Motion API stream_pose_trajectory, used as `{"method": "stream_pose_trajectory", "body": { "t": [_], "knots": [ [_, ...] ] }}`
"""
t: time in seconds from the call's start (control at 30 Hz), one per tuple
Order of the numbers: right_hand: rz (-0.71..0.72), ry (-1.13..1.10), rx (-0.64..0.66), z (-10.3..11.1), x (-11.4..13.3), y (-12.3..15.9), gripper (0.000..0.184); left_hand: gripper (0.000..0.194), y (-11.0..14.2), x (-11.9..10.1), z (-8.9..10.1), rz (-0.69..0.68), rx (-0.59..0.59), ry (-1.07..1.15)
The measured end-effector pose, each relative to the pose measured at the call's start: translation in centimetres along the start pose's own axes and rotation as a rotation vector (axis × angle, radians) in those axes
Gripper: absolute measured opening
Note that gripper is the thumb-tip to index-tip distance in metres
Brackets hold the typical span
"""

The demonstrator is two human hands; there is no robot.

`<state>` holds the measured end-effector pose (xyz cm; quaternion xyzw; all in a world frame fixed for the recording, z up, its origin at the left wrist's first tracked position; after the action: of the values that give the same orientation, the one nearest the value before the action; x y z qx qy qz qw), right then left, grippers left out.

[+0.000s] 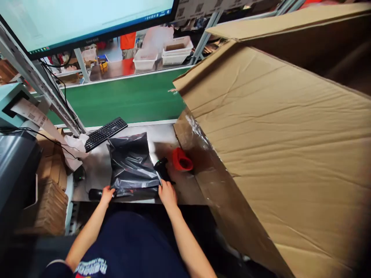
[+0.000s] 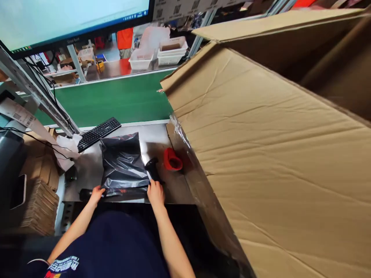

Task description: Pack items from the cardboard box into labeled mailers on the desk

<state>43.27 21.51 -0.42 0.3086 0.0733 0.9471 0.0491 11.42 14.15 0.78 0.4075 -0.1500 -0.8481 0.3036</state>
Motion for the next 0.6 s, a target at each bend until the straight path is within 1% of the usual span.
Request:
{"method": "stream_pose_trajectory", "body": {
  "t": [0.07,0.1,0.13,0.17,0.27,0.33,0.4,0.47,0.53,0.6],
  "knots": [
    [0.094,-0.002,-0.065,-1.3,-0.6,1.8,0.043,0.012,0.9,2.0,-1.5,0.07,0.043,0.092],
    [0.167,-0.037,-0.07,-1.8,-0.2,2.7,0.041,0.007,1.4,2.8,-1.8,0.103,0.061,0.126],
    [0.245,-0.082,-0.032,-2.5,0.5,3.4,0.038,0.005,1.9,3.5,-1.9,0.133,0.082,0.161],
    [0.321,-0.128,0.041,-3.2,1.5,4.0,0.035,0.009,2.3,4.1,-2.0,0.171,0.109,0.206],
    [0.523,-0.225,0.335,-6.3,5.6,5.5,0.03,0.024,3.2,5.7,-2.0,0.288,0.191,0.337],
    [0.621,-0.243,0.473,-8.5,8.3,6.3,0.027,0.029,3.8,6.6,-2.0,0.332,0.219,0.381],
    [0.706,-0.234,0.551,-10.4,10.2,7.1,0.023,0.029,4.4,7.2,-2.0,0.342,0.229,0.401],
    [0.787,-0.207,0.59,-11.6,11.5,7.9,0.02,0.028,4.9,7.5,-2.1,0.333,0.233,0.446],
    [0.869,-0.181,0.608,-12.3,12.1,8.5,0.02,0.028,5.3,7.6,-2.1,0.289,0.235,0.497],
    [0.929,-0.165,0.611,-12.6,12.3,8.8,0.022,0.027,5.5,7.5,-2.1,0.241,0.236,0.523]
  ]
}}
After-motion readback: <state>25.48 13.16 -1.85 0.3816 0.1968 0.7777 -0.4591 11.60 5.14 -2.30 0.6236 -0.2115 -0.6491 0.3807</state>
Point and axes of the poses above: each hand's wrist, its own y-axis away from the middle knuckle, its own z-axis out of the back of the hand, x = y × z, the point moved 3 cm from there along -y, towards the middle knuckle, and after that the axes turned 10 degrees about -y, right-handed, at the moved point
